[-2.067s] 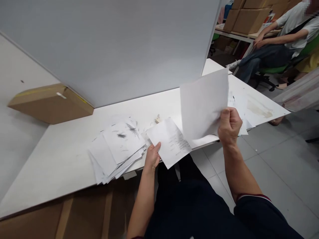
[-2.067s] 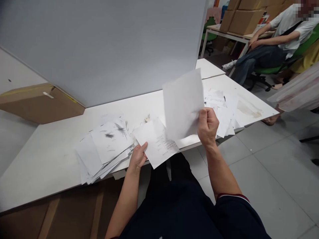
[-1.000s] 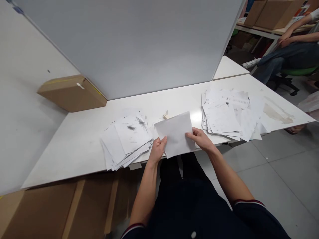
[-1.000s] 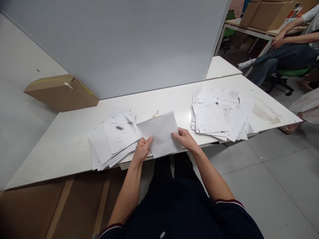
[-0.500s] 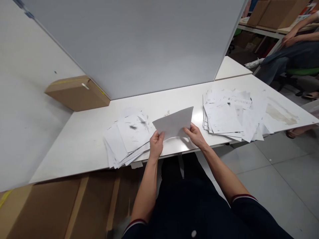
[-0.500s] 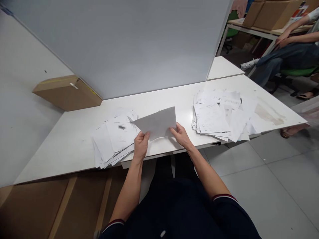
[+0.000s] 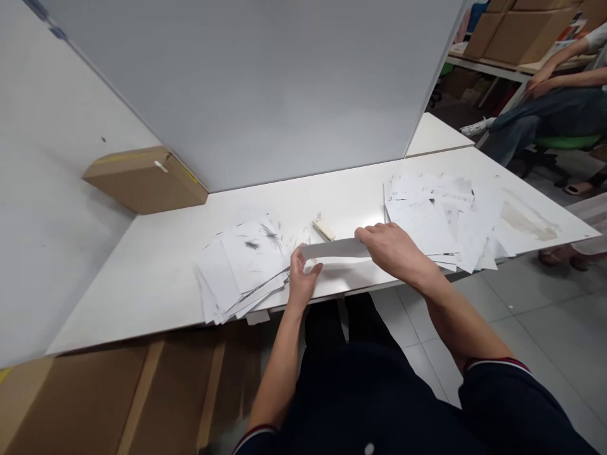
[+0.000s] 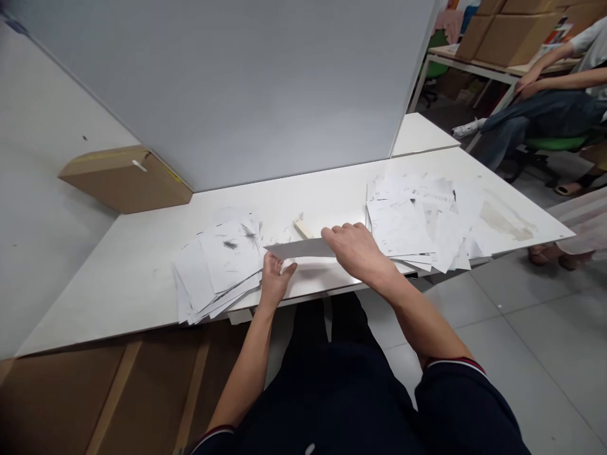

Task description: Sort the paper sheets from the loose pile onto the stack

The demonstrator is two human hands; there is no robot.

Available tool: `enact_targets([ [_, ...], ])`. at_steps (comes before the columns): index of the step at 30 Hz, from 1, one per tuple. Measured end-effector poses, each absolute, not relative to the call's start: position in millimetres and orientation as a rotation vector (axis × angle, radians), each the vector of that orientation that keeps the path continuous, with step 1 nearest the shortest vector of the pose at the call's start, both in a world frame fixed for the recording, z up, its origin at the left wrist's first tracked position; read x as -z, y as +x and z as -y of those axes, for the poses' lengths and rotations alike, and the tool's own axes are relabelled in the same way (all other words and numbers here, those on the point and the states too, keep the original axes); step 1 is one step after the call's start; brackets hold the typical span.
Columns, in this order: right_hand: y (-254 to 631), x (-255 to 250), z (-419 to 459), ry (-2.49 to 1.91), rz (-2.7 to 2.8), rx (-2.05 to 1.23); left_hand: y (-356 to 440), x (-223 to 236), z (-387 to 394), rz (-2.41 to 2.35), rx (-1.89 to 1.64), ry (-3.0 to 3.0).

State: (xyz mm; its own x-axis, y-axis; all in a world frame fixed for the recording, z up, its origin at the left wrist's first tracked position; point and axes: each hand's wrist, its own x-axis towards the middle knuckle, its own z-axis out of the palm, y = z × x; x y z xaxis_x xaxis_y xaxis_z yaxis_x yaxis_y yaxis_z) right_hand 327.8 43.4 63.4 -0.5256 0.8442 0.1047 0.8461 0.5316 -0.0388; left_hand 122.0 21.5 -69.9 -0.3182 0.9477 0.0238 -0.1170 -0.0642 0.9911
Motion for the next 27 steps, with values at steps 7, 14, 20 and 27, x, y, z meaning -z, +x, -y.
enact_targets([
  [7, 328, -35, -46, -1.501, 2.74, 0.022, 118, 84, -18, -1.437, -1.295, 1.203],
  [14, 348, -51, -39, -1.53, 2.566, -0.285, 114, 68, -20, -1.422, -1.365, 1.296],
  [20, 375, 12, -41, -1.659, 2.108, -0.883, 119, 71, -28, -1.617, -1.212, 1.464],
  [27, 401, 57, -25, -1.867, 1.758, -1.029, 134, 80, -68, -1.676, -1.111, 2.039],
])
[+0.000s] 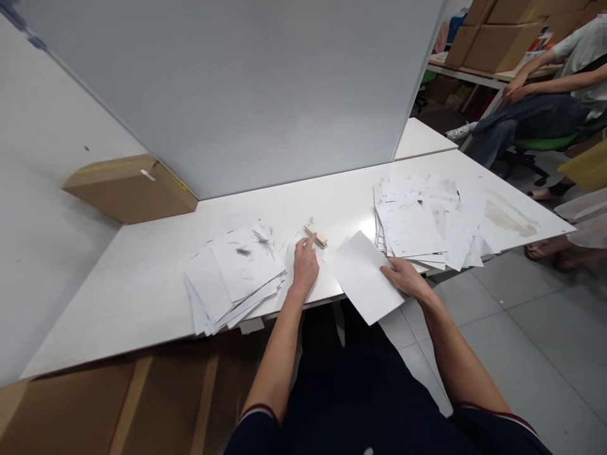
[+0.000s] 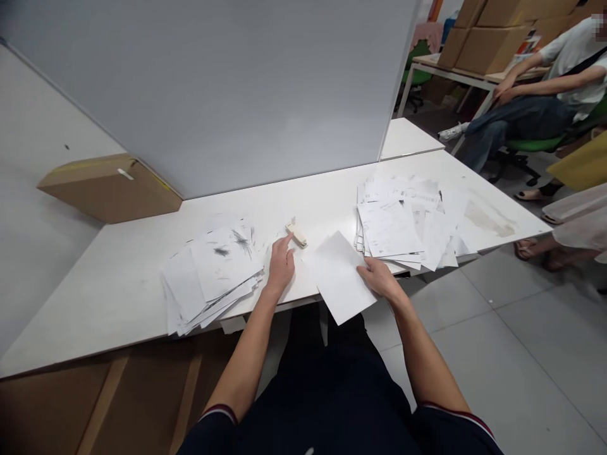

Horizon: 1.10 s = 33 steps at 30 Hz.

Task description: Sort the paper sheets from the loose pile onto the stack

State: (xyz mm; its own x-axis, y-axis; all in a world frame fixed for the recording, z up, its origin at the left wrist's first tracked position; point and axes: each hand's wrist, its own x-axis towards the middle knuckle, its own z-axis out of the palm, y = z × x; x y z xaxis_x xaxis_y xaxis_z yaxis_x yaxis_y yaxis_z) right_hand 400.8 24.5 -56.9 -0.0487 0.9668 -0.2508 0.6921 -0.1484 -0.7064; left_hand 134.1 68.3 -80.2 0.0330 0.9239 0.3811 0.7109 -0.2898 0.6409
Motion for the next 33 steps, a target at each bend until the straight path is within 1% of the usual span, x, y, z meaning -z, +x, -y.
enact_targets([
  [5, 403, 46, -26, -1.912, 1.69, -1.038, 138, 90, -92, -1.789, -0.88, 2.264],
  [7, 401, 44, -31, -1.903, 1.69, -1.05, 136, 95, -95, -1.785, -0.839, 2.302],
  [17, 387, 48, -52, -1.891, 1.665, -1.093, 128, 101, -96, -1.704, -0.917, 2.337],
  [26, 381, 55, -55, -1.915, 1.706, -1.011, 129, 101, -94, -1.704, -0.932, 2.29],
  [33, 381, 56, -53, -1.934, 1.681, -1.018, 128, 102, -93, -1.706, -0.929, 2.285],
])
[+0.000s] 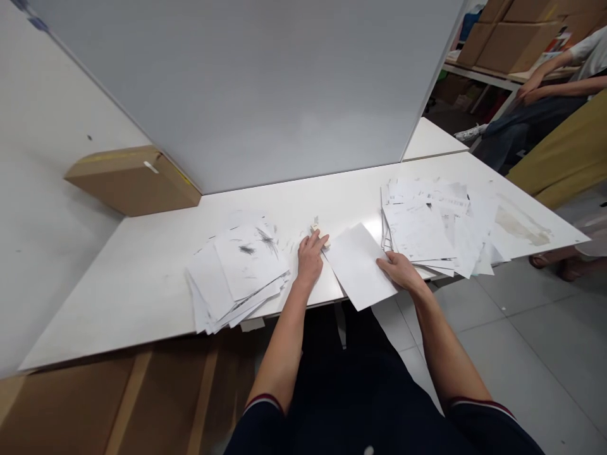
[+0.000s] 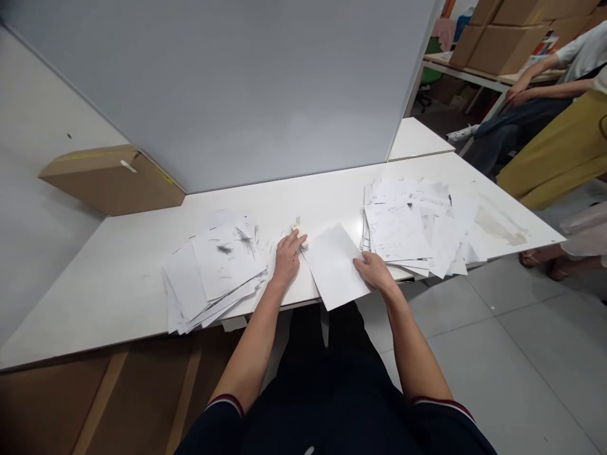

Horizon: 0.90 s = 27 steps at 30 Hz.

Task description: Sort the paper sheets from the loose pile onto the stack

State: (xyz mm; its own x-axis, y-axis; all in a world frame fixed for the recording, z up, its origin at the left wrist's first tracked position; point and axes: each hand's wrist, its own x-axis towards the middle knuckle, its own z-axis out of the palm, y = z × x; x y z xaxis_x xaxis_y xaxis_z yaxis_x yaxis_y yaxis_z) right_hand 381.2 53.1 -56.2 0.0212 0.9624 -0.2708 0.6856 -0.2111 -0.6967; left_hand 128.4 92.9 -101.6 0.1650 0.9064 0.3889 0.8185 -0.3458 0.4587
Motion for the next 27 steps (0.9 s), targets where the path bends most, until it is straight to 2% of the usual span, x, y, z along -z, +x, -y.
enact_targets([
  [27, 384.8, 57.0, -49.4, -1.851, 1.608, -1.117, 129.8, 100.6, -92.7, -1.782, -0.866, 2.318],
])
